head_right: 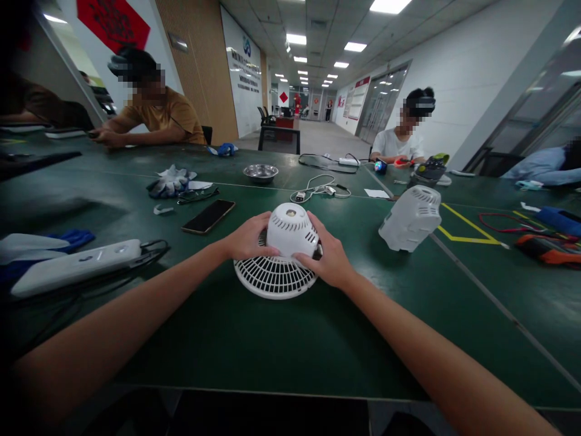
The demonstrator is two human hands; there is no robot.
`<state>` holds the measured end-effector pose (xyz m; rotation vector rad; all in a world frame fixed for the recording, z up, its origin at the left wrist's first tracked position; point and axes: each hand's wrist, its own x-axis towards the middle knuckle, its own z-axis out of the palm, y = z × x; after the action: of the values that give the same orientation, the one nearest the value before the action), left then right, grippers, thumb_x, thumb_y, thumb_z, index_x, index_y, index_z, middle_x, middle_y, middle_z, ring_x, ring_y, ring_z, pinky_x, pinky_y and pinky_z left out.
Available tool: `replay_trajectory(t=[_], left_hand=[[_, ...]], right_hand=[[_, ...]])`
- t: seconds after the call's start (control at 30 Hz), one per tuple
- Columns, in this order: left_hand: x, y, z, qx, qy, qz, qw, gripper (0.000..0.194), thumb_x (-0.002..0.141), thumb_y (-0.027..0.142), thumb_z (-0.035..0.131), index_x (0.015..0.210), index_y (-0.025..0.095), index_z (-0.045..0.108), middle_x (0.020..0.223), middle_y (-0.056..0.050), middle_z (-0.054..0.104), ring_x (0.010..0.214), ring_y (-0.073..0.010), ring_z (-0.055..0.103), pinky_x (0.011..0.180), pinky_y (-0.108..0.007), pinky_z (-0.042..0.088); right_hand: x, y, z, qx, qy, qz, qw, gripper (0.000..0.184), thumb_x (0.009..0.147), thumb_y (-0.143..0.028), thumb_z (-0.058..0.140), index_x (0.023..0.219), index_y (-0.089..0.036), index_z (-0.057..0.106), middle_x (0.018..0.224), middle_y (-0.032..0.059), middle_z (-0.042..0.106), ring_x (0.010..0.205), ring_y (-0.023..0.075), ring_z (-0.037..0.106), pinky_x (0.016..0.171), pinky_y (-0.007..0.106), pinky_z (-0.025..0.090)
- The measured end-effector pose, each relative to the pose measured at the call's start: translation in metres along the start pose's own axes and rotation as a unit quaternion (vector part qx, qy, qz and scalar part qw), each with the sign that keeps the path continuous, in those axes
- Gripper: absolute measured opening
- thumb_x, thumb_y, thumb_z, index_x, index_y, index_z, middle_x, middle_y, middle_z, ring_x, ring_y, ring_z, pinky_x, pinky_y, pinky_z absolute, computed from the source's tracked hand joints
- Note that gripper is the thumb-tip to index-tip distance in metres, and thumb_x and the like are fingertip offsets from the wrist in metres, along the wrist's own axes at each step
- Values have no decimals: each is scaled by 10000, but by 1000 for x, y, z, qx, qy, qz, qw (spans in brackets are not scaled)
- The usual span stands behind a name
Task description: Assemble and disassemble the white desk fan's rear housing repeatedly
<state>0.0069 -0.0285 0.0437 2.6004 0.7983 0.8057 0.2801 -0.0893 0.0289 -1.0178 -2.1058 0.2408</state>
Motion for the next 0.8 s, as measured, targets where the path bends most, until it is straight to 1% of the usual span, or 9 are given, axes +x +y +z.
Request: replay_trajectory(t=[0.13, 0.27, 0.4, 0.57, 0.7, 0.8], left_hand=[[-1, 1, -1, 18, -9, -10, 1000, 741, 804, 687, 740, 1317, 162, 636, 1267, -156, 638, 1167, -352, 604, 1019, -551, 473], [-3, 1, 0, 19, -14, -18, 1000, 798, 797, 728, 721, 1364, 178, 606, 1345, -162, 617, 1243, -383, 565, 1042, -571, 447], [-1, -1, 2, 10, -21, -15, 1000, 852, 795, 755, 698, 1417, 187, 568, 1398, -170, 592, 1243, -388, 551, 1049, -587, 418], [1, -2, 1, -1, -17, -27, 999, 858, 805, 780, 664, 1419, 189, 561, 1368, -159, 596, 1176, -360, 554, 1002, -555, 428], [-1, -6, 2, -13, -22, -29, 999, 911, 770, 820, 657, 1441, 214, 548, 1367, -150, 586, 1179, -362, 543, 1012, -547, 423], [-1, -7, 3, -10, -21, -34, 999, 907, 754, 807, 689, 1438, 226, 555, 1370, -148, 585, 1199, -373, 540, 1028, -550, 412]], right_hand=[[-2, -2, 0, 7, 8, 18, 1000, 971, 872, -451, 769, 1661, -333, 214, 1651, 119, 432, 1421, 383, 536, 1124, 650, 485], [-3, -6, -2, -11, 5, 9, 1000, 962, 887, -431, 762, 1665, -329, 205, 1631, 118, 461, 1439, 382, 516, 1152, 653, 462], [-4, -7, -2, -32, 21, -1, 999, 960, 894, -415, 759, 1669, -318, 201, 1578, 139, 519, 1380, 390, 565, 1095, 644, 518], [-2, -7, -2, -46, 30, -2, 999, 945, 897, -427, 753, 1668, -292, 225, 1523, 161, 560, 1303, 396, 610, 1032, 630, 565], [0, -8, -2, -44, 15, 2, 999, 963, 891, -455, 756, 1671, -328, 205, 1511, 149, 563, 1275, 404, 621, 1022, 653, 568], [-1, -9, -2, -41, 11, 5, 999, 975, 889, -452, 756, 1672, -361, 184, 1531, 131, 547, 1303, 424, 600, 1040, 685, 551]])
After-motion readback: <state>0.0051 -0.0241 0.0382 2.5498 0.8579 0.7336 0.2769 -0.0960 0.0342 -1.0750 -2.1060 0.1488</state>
